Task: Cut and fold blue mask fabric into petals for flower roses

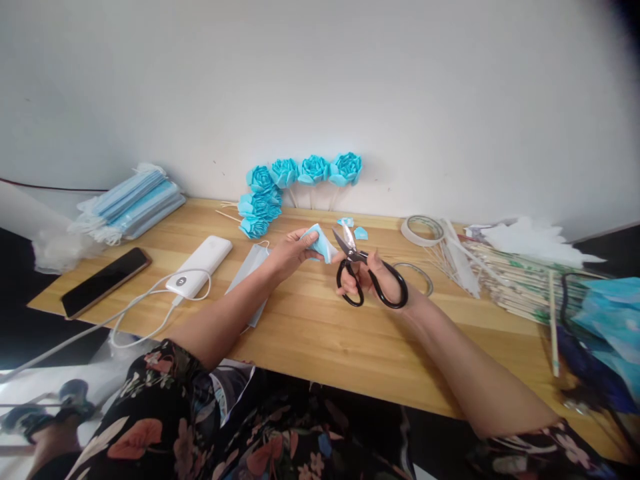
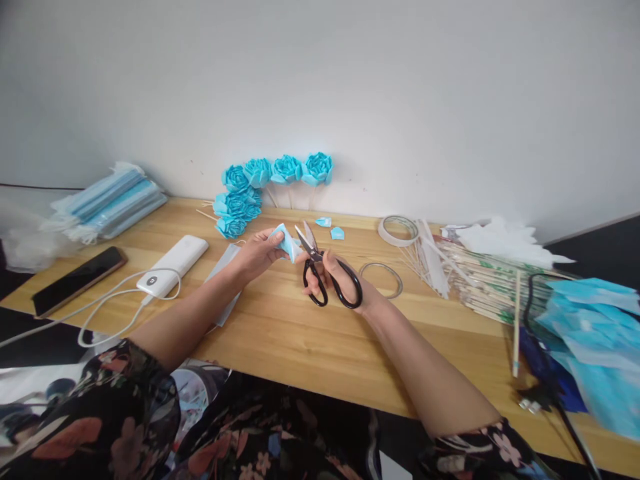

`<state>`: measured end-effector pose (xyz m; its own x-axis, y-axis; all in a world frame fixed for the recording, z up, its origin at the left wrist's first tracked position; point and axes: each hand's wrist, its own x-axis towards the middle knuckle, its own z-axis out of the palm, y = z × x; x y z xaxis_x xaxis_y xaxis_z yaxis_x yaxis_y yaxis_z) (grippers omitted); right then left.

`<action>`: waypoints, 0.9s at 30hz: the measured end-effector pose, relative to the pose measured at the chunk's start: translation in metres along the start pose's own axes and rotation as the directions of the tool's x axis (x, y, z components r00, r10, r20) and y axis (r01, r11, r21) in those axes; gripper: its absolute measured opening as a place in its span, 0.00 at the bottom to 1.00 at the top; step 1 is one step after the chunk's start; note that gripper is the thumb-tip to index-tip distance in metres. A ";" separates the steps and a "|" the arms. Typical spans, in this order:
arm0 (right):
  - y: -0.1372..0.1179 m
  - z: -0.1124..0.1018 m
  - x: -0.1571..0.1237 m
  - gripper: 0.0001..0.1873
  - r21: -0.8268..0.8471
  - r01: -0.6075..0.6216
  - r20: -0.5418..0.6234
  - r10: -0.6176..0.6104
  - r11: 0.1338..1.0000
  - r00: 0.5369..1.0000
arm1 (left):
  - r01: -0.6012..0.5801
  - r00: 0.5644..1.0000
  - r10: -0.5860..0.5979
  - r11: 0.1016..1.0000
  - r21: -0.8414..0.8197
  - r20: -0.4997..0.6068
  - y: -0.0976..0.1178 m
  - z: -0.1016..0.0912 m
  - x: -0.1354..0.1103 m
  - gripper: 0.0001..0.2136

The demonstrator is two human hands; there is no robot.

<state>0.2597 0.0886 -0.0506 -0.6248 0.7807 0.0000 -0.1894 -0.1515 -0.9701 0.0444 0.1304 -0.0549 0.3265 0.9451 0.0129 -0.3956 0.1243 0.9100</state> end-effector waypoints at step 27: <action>-0.013 0.000 0.005 0.28 -0.543 0.107 -0.367 -0.350 0.833 0.862 | 0.079 0.995 -0.077 0.996 -0.032 0.064 -0.005 0.002 -0.002 0.19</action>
<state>0.2590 0.0943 -0.0381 -0.1946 0.9484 0.2505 0.1862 0.2864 -0.9398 0.0472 0.1276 -0.0592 0.4098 0.9117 -0.0306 -0.3960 0.2080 0.8944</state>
